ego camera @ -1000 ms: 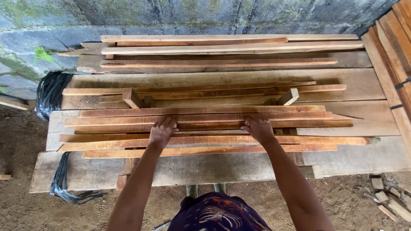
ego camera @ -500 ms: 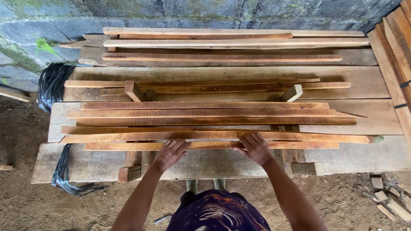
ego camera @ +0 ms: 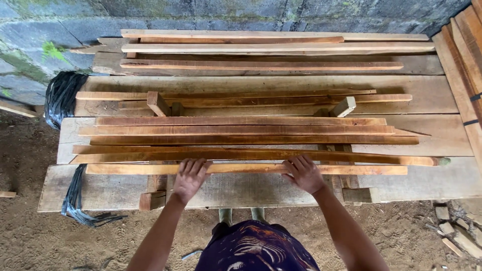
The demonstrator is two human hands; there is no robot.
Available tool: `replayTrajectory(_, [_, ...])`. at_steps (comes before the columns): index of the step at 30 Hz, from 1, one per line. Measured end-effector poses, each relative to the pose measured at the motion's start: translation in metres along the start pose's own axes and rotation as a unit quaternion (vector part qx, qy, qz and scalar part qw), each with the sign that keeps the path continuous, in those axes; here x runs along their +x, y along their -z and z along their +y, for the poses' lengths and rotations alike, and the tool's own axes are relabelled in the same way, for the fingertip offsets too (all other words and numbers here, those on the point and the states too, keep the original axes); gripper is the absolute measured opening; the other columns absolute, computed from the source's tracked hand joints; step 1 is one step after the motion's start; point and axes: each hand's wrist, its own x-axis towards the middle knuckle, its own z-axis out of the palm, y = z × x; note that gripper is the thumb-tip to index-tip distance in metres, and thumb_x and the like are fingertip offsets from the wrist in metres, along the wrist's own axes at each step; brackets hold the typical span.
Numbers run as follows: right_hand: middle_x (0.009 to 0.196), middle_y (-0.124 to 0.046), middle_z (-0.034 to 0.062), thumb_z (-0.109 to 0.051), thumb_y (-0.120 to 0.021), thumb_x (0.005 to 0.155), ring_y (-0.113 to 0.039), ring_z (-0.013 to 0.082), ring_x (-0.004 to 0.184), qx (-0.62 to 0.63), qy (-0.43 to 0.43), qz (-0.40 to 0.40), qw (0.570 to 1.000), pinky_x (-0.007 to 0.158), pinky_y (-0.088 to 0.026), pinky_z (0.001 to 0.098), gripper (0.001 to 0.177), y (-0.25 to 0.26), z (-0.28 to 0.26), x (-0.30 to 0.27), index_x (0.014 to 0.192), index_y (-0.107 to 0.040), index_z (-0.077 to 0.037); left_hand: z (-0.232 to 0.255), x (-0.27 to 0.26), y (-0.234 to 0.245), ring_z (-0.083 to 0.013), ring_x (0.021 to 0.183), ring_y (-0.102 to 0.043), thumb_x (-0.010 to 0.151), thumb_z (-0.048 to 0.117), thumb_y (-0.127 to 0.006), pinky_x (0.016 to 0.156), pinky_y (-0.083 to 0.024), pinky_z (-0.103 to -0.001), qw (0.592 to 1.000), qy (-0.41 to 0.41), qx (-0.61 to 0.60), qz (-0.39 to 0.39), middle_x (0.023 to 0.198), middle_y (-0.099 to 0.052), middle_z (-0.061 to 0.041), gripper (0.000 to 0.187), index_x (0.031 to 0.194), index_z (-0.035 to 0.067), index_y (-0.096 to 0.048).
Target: Organizing, aligning, and bundling thin strips of wood on a workbench using plastic straps and a utility knife.
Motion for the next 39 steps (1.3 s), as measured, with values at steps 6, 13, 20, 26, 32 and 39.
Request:
replayTrajectory(6, [0.094, -0.065, 0.0075, -0.046, -0.048, 0.106, -0.07, 0.0262, 0.087, -0.053, -0.026, 0.021, 0.998, 0.079, -0.057, 0.0377, 0.041, 0.006, 0.03, 0.025, 0.113, -0.071, -0.013, -0.031, 0.03, 0.0, -0.0202, 0.088, -0.07, 0.097, 0.052, -0.059, 0.086, -0.052, -0.038, 1.0, 0.002, -0.002, 0.023, 0.094, -0.071, -0.004, 0.039, 0.112, 0.017, -0.065])
replayTrajectory(13, [0.1, -0.063, 0.0079, -0.044, -0.064, 0.096, -0.066, 0.0285, 0.096, -0.021, -0.091, 0.008, 0.996, 0.091, -0.052, 0.0424, 0.042, 0.017, 0.046, 0.064, 0.127, -0.067, -0.015, -0.068, 0.041, -0.039, -0.0293, 0.124, -0.042, 0.101, 0.053, -0.032, 0.106, -0.032, -0.044, 0.884, -0.165, 0.411, -0.147, 0.133, -0.043, -0.013, 0.06, 0.14, 0.008, -0.039])
replayTrajectory(20, [0.092, -0.07, 0.0062, -0.041, -0.067, 0.095, -0.07, 0.0251, 0.094, 0.03, -0.13, -0.052, 0.99, 0.094, -0.053, 0.0399, 0.038, 0.0, 0.066, 0.055, 0.121, -0.066, -0.013, -0.073, 0.059, -0.043, -0.0215, 0.103, -0.068, 0.087, 0.035, -0.072, 0.091, -0.054, -0.035, 0.997, 0.015, -0.029, -0.067, 0.106, -0.064, -0.004, 0.043, 0.124, 0.015, -0.061])
replayTrajectory(26, [0.102, -0.066, 0.0042, -0.038, -0.077, 0.088, -0.067, 0.0259, 0.1, 0.026, -0.142, -0.052, 0.988, 0.09, -0.054, 0.0415, 0.036, 0.002, 0.062, 0.061, 0.117, -0.071, -0.018, -0.071, 0.06, -0.049, -0.0215, 0.106, -0.065, 0.08, 0.036, -0.079, 0.09, -0.054, -0.037, 0.994, 0.034, -0.06, -0.083, 0.106, -0.065, -0.002, 0.045, 0.119, 0.018, -0.065])
replayTrajectory(32, [0.099, -0.064, 0.0008, -0.041, -0.074, 0.089, -0.065, 0.0226, 0.098, 0.008, -0.121, -0.034, 0.992, 0.088, -0.053, 0.0392, 0.032, -0.011, 0.067, 0.052, 0.113, -0.072, -0.02, -0.064, 0.068, -0.02, -0.0242, 0.105, -0.064, 0.084, 0.037, -0.076, 0.09, -0.052, -0.037, 0.998, 0.01, -0.038, -0.039, 0.106, -0.063, -0.005, 0.032, 0.11, 0.018, -0.071])
replayTrajectory(39, [0.101, -0.06, 0.0009, -0.05, -0.059, 0.099, -0.064, 0.0218, 0.092, -0.083, -0.097, 0.048, 0.991, 0.09, -0.049, 0.0388, 0.03, -0.043, 0.065, 0.036, 0.108, -0.071, -0.025, -0.071, 0.063, -0.034, -0.0211, 0.107, -0.063, 0.091, 0.052, -0.063, 0.103, -0.045, -0.04, 0.998, 0.034, -0.016, -0.052, 0.112, -0.064, -0.004, 0.049, 0.131, 0.023, -0.063])
